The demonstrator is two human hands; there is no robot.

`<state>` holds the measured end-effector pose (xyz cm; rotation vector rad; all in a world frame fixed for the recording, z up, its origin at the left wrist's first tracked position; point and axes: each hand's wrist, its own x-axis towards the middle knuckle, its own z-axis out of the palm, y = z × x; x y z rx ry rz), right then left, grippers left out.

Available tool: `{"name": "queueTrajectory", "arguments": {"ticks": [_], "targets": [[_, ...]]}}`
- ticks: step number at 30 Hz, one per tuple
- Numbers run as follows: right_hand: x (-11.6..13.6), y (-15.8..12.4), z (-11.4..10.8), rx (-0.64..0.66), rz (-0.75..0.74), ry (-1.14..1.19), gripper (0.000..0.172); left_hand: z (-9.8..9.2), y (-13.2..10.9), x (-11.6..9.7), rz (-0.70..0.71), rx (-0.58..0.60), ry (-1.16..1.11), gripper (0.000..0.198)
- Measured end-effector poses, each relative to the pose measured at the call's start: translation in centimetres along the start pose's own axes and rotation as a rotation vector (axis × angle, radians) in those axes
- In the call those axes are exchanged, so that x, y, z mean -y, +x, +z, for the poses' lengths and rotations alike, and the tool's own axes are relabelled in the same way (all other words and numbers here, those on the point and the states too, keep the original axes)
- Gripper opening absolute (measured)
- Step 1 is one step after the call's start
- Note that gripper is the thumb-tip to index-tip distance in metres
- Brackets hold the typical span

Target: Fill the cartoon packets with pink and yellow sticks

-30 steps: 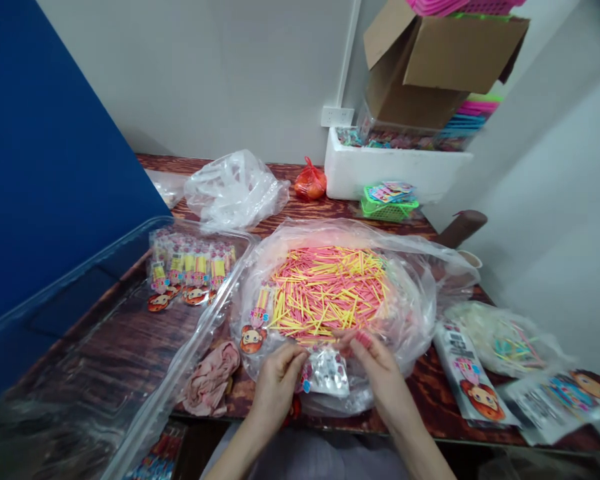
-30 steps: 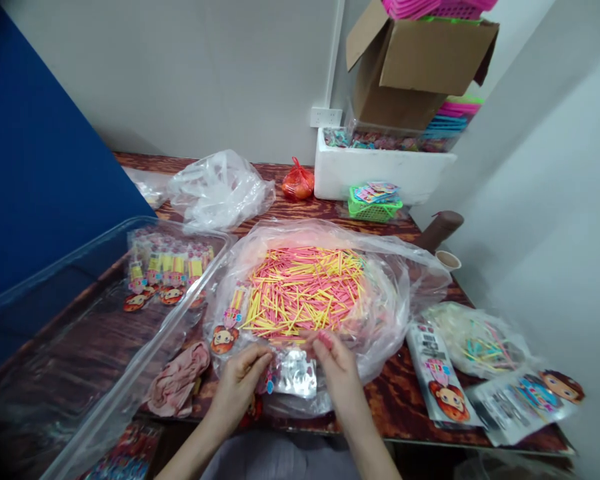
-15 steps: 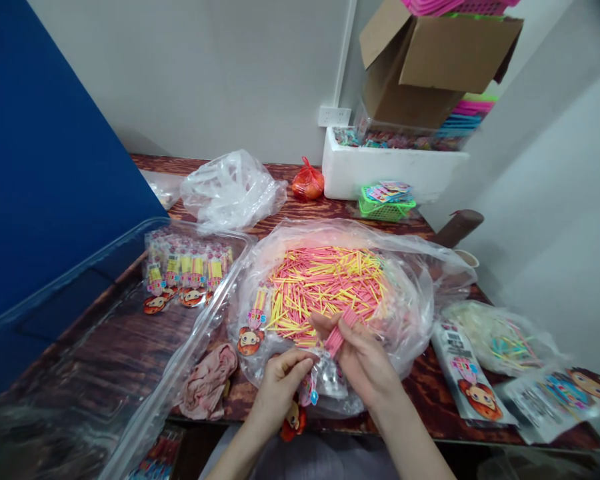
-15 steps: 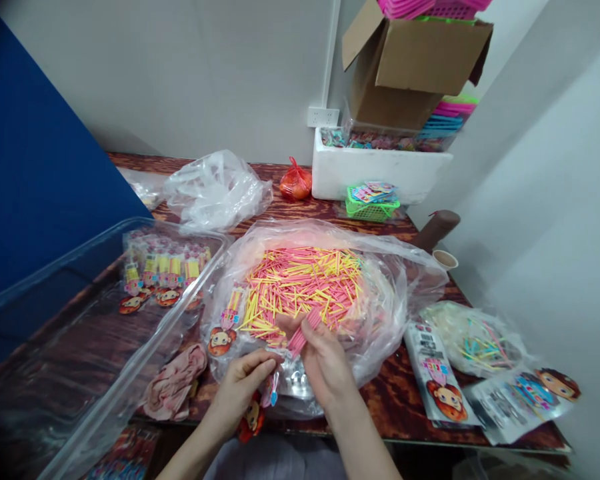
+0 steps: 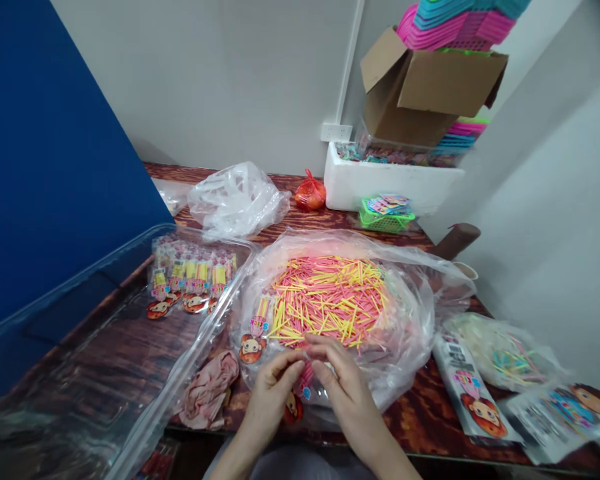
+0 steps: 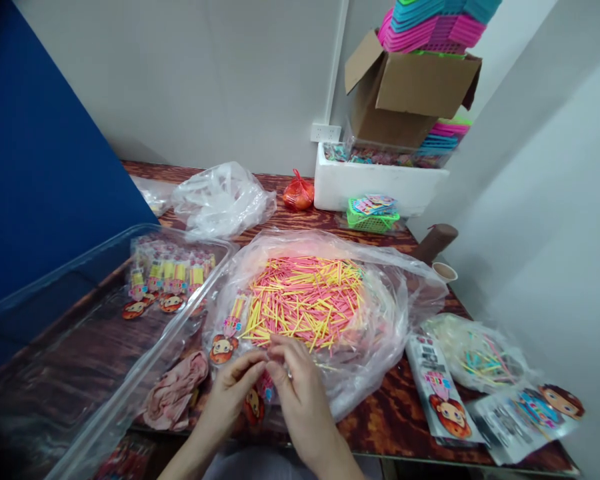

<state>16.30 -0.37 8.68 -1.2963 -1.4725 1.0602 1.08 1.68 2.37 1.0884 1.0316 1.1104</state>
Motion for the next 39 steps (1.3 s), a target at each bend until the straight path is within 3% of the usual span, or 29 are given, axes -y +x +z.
{"name": "queueTrajectory", "arguments": {"ticks": [2,7,12,15,18,21,23,25,29,35,39], "targets": [[-0.1,0.8,-0.3,0.025,0.009,0.061,0.024,-1.1,0.5,-0.7,-0.025,-0.034,-0.008,0.025],[-1.6,4.5,-1.8,-0.107,0.02,0.051,0.023,-4.4,2.9,-2.3,-0.024,-0.22,-0.161,0.028],[-2.9,6.2,-1.8,-0.095,-0.049,-0.122,0.023,-6.1,5.1,-2.1,-0.048,-0.235,-0.194,0.033],[-4.3,7.0,-1.2,-0.065,-0.116,-0.302,0.02,-6.4,6.5,-1.1,0.034,-0.303,-0.006,0.032],[-5.8,8.8,-1.2,-0.058,-0.209,-0.449,0.02,-6.3,8.0,0.3,0.176,-0.392,0.396,0.029],[-6.6,11.5,-3.2,-0.135,-0.309,-0.61,0.023,-6.2,8.8,1.5,0.296,-0.456,0.783,0.032],[-6.7,13.6,-5.6,-0.156,-0.316,-0.814,0.028,-6.0,8.8,1.8,0.342,-0.478,0.901,0.038],[-6.9,15.5,-8.3,-0.11,-0.255,-1.118,0.032,-5.9,8.5,1.7,0.373,-0.489,0.951,0.041],[-7.5,18.4,-12.3,0.07,-0.247,-1.249,0.036,-5.5,7.6,0.6,0.431,-0.481,0.967,0.041],[-7.8,19.1,-13.4,0.274,-0.273,-1.323,0.028,-5.1,6.6,-0.6,0.459,-0.471,0.935,0.034],[-7.4,18.0,-13.9,0.295,-0.307,-1.297,0.027,-5.2,6.1,-0.7,0.457,-0.439,0.926,0.027]]}}
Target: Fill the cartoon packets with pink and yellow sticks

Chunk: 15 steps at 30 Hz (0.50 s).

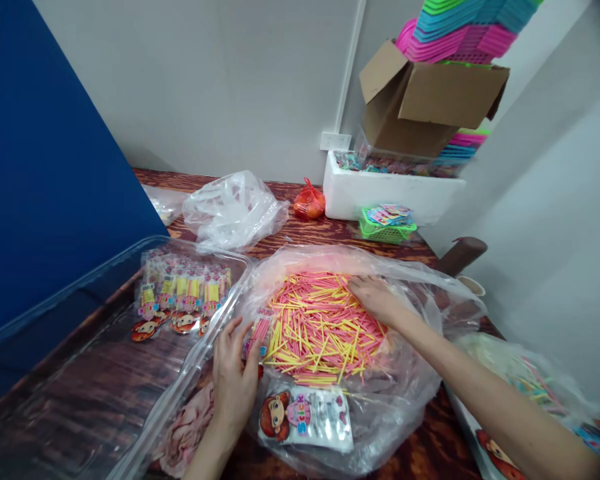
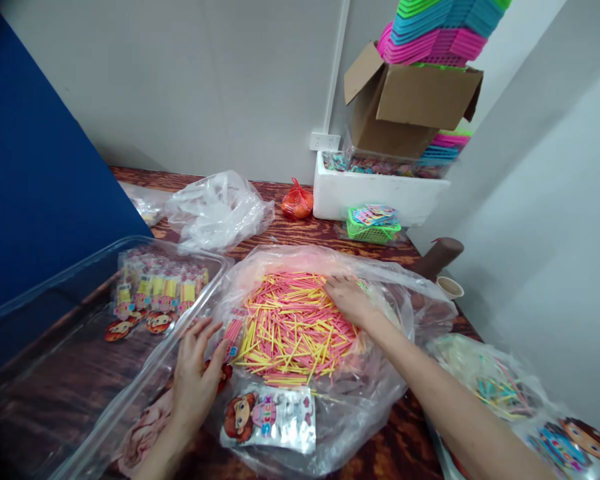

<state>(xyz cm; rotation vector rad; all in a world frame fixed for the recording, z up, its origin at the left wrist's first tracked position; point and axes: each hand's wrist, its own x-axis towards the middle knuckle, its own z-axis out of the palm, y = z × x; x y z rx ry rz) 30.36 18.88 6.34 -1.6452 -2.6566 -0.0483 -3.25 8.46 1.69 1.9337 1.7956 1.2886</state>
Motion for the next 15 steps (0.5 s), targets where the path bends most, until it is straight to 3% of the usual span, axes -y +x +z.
{"name": "queueTrajectory", "arguments": {"ticks": [8,15], "targets": [[0.5,-1.7,-1.2,-0.12,0.149,0.255,0.017,-0.8,-0.7,-1.0,0.003,0.011,-0.028,0.025],[1.8,-2.1,-1.3,-0.16,0.296,0.709,0.021,1.0,-1.5,-4.1,0.055,0.124,-0.125,0.026]]}}
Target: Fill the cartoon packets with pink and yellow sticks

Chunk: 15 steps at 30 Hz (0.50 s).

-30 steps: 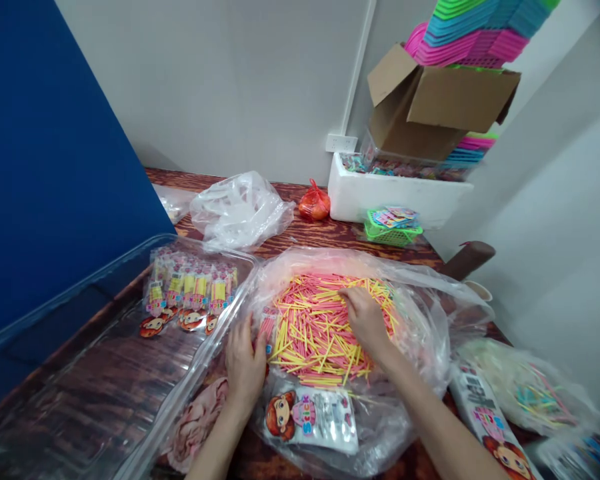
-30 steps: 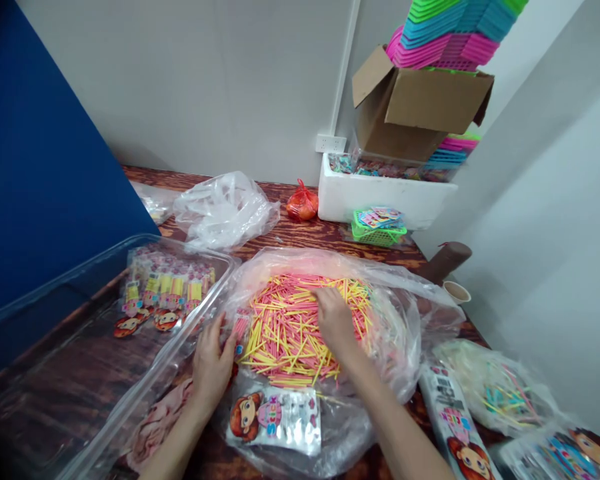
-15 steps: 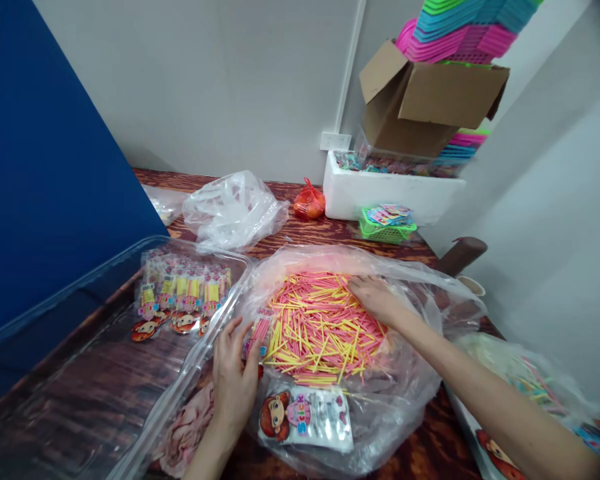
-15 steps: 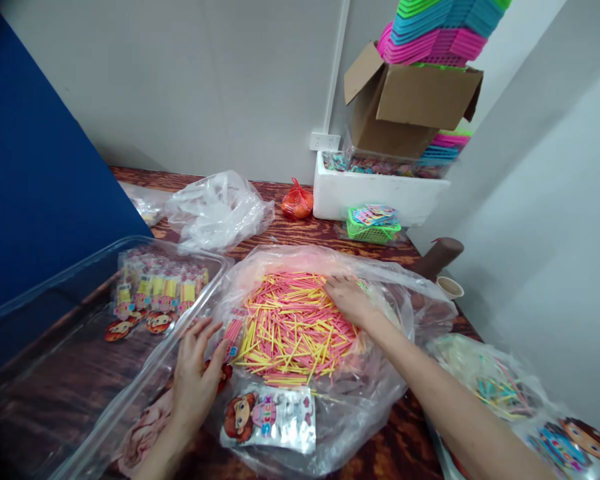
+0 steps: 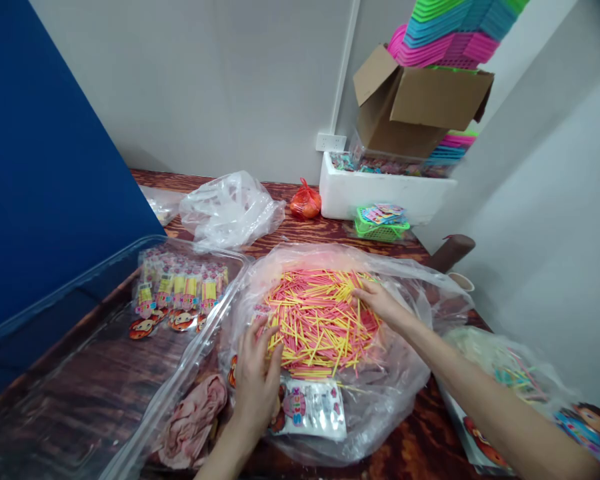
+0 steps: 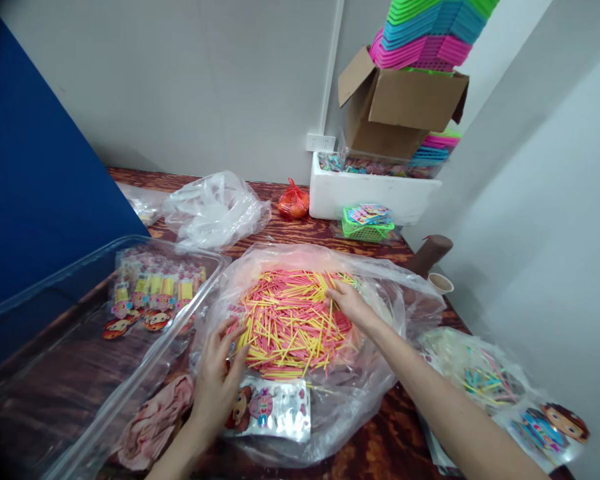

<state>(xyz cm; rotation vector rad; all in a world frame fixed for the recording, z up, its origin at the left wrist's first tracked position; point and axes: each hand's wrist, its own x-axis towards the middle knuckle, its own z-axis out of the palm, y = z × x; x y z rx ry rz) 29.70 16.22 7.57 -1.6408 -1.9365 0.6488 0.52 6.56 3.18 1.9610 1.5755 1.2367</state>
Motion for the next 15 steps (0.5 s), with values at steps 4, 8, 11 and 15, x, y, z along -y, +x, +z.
{"name": "queueTrajectory", "arguments": {"ticks": [4,8,11,15], "targets": [[0.4,-0.6,0.3,-0.07,0.044,0.154,0.025,1.5,0.0,-1.5,0.012,0.095,-0.092,0.022],[1.9,-2.2,1.0,-0.125,0.04,0.232,0.023,2.4,0.5,-2.9,-0.053,0.165,-0.247,0.028],[3.8,-4.4,2.8,0.067,0.098,0.477,0.024,3.2,1.5,-4.1,-0.126,0.102,-0.426,0.046],[5.4,-7.8,6.5,0.469,0.336,0.965,0.033,4.6,2.6,-4.9,-0.068,0.151,-0.472,0.037]]}}
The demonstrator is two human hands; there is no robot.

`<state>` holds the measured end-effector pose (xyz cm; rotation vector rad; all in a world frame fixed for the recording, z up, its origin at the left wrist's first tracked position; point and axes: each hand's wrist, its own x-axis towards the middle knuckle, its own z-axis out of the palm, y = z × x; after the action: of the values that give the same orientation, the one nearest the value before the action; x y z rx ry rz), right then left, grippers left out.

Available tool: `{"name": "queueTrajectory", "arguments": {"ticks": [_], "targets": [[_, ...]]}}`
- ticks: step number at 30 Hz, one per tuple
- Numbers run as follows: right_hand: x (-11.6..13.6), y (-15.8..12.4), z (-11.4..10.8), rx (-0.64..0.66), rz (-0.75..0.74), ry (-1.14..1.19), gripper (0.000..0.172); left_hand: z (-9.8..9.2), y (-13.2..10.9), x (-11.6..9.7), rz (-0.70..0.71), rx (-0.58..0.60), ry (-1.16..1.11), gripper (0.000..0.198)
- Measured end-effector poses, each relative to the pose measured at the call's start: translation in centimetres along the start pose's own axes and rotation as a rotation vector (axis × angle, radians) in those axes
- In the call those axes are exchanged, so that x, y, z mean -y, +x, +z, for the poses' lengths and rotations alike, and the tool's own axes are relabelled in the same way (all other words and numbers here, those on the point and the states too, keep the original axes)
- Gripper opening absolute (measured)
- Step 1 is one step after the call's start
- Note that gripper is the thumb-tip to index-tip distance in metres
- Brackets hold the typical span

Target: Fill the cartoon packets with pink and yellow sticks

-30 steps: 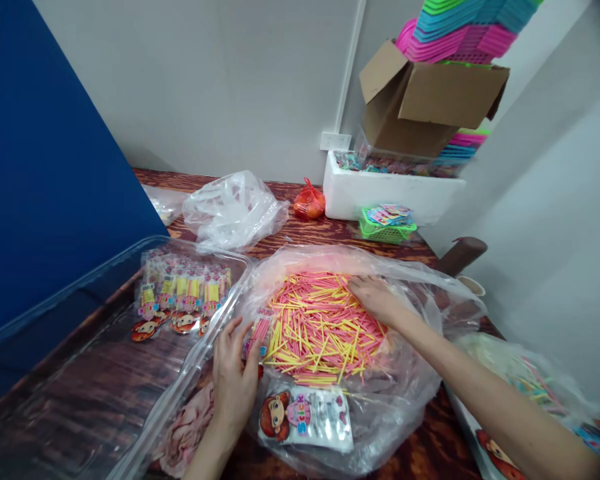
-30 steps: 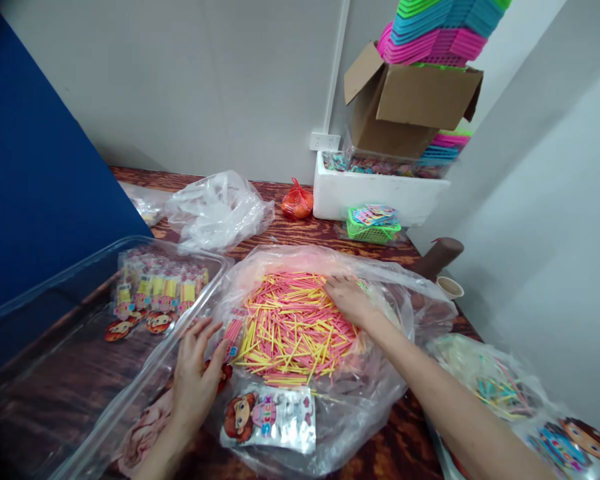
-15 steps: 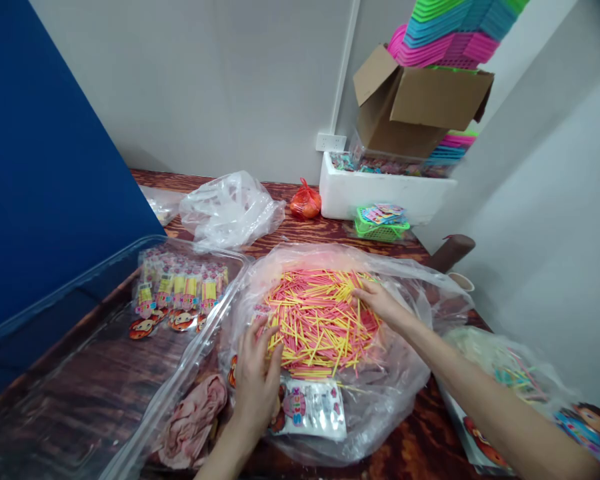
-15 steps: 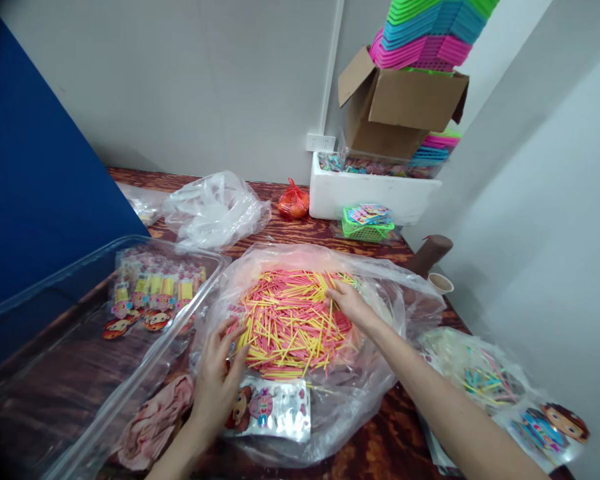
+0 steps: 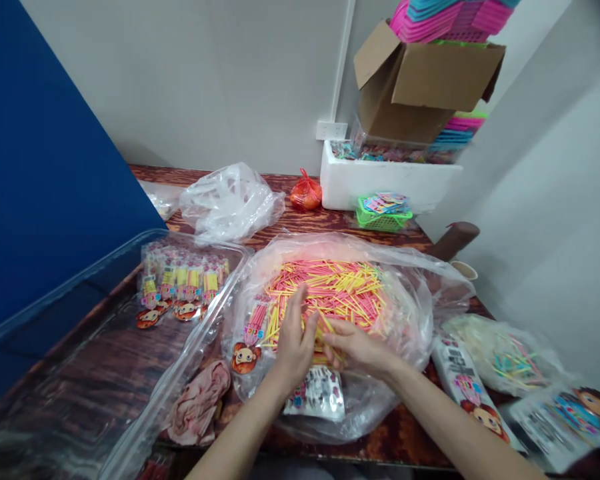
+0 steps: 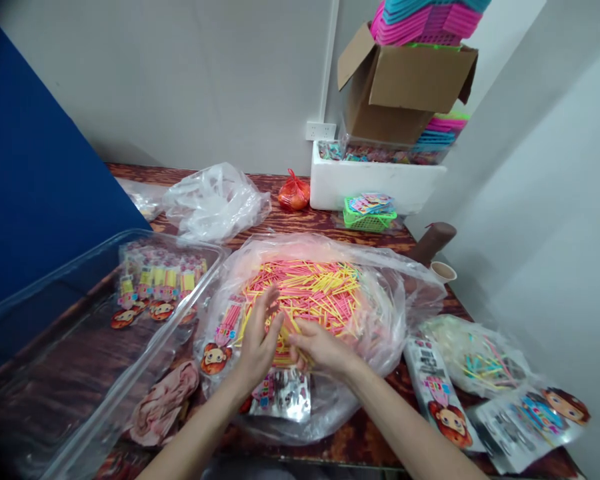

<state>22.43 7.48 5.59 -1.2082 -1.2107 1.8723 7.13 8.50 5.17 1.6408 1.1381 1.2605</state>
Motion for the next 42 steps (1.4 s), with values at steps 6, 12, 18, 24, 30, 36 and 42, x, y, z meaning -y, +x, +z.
{"name": "queueTrajectory", "arguments": {"ticks": [6,12,18,24,30,36,42], "targets": [[-4.2,-0.6,3.3,0.164,0.076,0.377,0.036,-0.2,-1.3,0.5,-0.058,0.283,0.087,0.035],[-6.6,-1.8,5.4,-0.316,-0.357,-0.113,0.025,-1.7,-4.9,-0.7,0.248,0.334,0.245,0.033],[-8.3,-3.2,6.4,-0.395,-0.409,-0.311,0.022,-2.5,-8.2,0.5,0.095,0.239,0.188,0.037],[-8.7,-3.6,6.3,-0.405,-0.456,-0.379,0.024,-2.2,-9.1,3.1,0.035,0.26,0.367,0.029],[-7.8,-4.6,6.1,-0.431,-0.483,-0.306,0.023,-1.5,-8.6,3.1,0.2,0.322,0.65,0.02],[-7.4,-5.1,5.6,-0.454,-0.44,-0.289,0.023,-1.6,-8.0,2.7,0.184,0.394,0.768,0.019],[-7.3,-5.0,5.2,-0.461,-0.443,-0.289,0.023,-1.2,-7.2,3.4,0.124,0.332,0.738,0.013]]}}
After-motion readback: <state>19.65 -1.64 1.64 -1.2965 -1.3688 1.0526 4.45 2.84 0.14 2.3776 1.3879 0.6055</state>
